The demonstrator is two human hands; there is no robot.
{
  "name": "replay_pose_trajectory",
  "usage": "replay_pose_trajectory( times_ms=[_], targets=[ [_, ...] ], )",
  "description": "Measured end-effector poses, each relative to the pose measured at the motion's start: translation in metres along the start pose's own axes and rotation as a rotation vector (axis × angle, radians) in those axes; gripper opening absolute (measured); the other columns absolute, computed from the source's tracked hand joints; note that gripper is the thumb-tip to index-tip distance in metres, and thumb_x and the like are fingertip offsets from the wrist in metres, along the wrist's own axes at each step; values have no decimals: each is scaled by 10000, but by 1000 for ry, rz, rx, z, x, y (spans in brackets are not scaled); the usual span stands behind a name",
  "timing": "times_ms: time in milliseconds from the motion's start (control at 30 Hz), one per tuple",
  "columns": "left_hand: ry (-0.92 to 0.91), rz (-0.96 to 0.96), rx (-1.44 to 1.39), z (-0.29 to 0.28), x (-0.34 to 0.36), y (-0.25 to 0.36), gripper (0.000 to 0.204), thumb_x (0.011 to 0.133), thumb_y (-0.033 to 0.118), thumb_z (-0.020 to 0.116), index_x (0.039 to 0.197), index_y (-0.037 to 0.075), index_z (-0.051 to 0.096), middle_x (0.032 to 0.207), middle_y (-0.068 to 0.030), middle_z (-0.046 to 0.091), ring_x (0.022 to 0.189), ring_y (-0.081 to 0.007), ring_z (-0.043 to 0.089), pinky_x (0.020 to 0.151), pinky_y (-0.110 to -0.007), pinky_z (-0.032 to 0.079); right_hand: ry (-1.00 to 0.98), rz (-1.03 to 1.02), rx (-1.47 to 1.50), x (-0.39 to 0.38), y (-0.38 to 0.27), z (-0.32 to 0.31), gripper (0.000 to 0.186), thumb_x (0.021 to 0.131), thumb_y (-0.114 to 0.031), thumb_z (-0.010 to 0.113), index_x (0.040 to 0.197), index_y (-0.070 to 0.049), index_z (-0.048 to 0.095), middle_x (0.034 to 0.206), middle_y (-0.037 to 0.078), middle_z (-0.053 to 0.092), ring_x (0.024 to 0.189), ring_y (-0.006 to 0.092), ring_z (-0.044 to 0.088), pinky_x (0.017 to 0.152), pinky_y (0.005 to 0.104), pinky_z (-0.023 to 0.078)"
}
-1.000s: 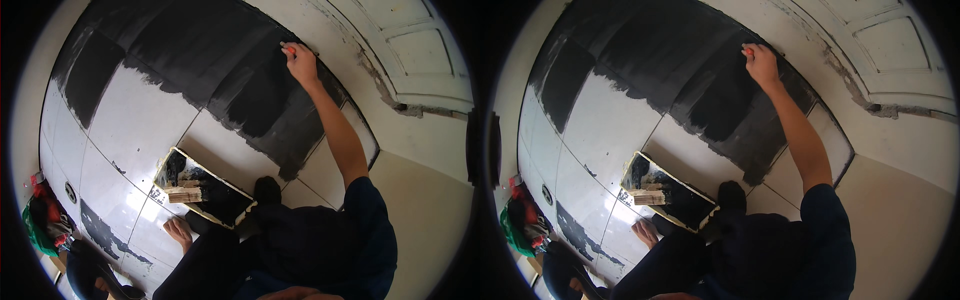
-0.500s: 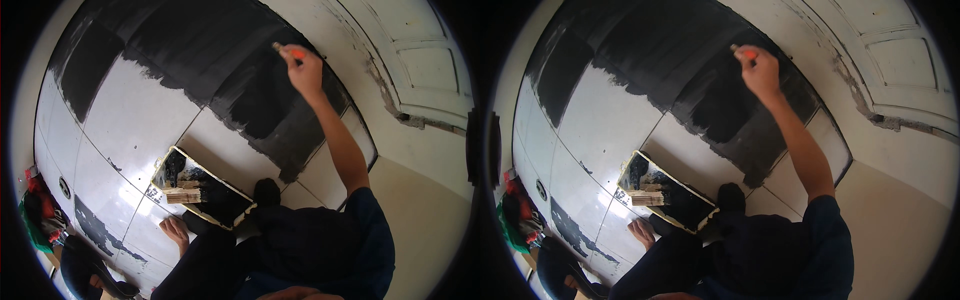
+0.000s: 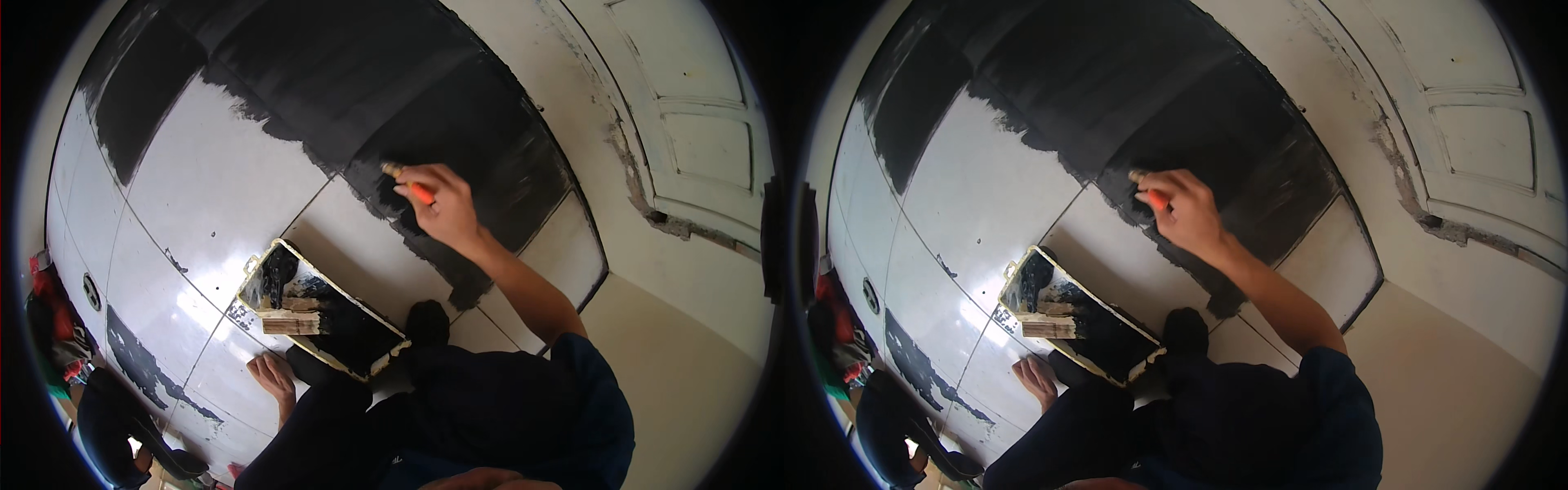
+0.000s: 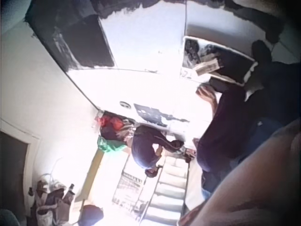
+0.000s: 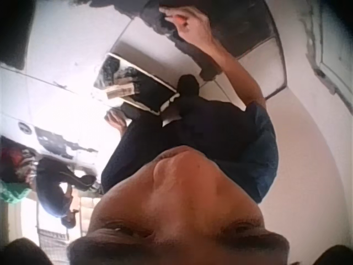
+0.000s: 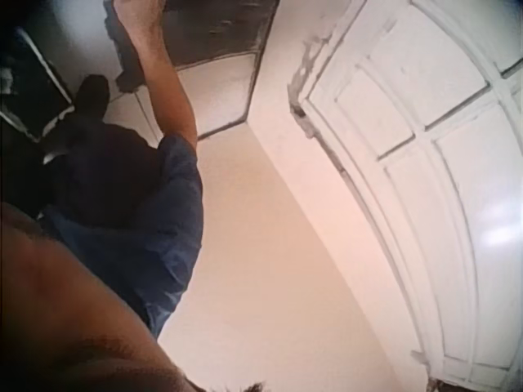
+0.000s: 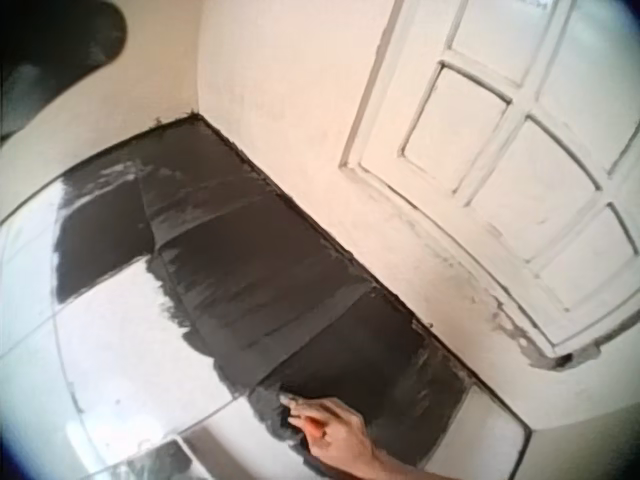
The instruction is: The person paints floor tiles with black paint using paintbrushes and dipping them into a paint tray.
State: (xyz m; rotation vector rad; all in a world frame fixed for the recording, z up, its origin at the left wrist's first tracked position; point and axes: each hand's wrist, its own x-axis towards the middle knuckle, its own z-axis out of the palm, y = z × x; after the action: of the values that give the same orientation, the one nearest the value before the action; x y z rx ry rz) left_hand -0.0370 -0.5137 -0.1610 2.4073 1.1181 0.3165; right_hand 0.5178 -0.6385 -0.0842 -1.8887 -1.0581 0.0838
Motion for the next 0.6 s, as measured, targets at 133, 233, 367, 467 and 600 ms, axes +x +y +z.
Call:
replay_pose_trajectory(
  times_ms=[133,233,367,467,600],
  targets=[
    [-8,-226,-12,1,9,16,361,1107,238,417,929,-45,554,895,-194,468,883,-360,429,826,-463,381,5,95,185,10,-14,-4,92,877,5,793,957,-15,751,957,133,773,855,283,761,779,351,608],
    [-22,-219,-18,0,-1,9,342,1109,232,410,1019,-57,570,920,-200,474,892,-366,436,835,-466,388,138,227,184,44,21,-33,63,949,-20,760,989,28,749,971,115,782,871,126,724,783,291,578],
    [29,-75,-38,-2,9,15,333,1100,213,423,918,-40,540,869,-180,453,883,-354,429,825,-459,379,263,64,-368,108,97,-97,107,975,-115,752,1022,-20,768,941,112,785,829,223,758,755,312,579],
    [23,-184,-76,0,3,11,318,1091,196,421,924,-48,536,876,-180,442,879,-352,427,825,-446,379,199,111,-444,123,152,-107,101,955,-128,766,1023,-53,771,914,116,768,809,289,738,740,375,565],
    [28,-135,-44,-2,4,10,324,1090,201,428,911,-50,528,902,-191,438,885,-352,435,824,-441,379,156,-18,-458,98,144,-74,123,941,-100,784,1037,-26,762,963,130,775,795,270,748,679,326,573]
  ],
)
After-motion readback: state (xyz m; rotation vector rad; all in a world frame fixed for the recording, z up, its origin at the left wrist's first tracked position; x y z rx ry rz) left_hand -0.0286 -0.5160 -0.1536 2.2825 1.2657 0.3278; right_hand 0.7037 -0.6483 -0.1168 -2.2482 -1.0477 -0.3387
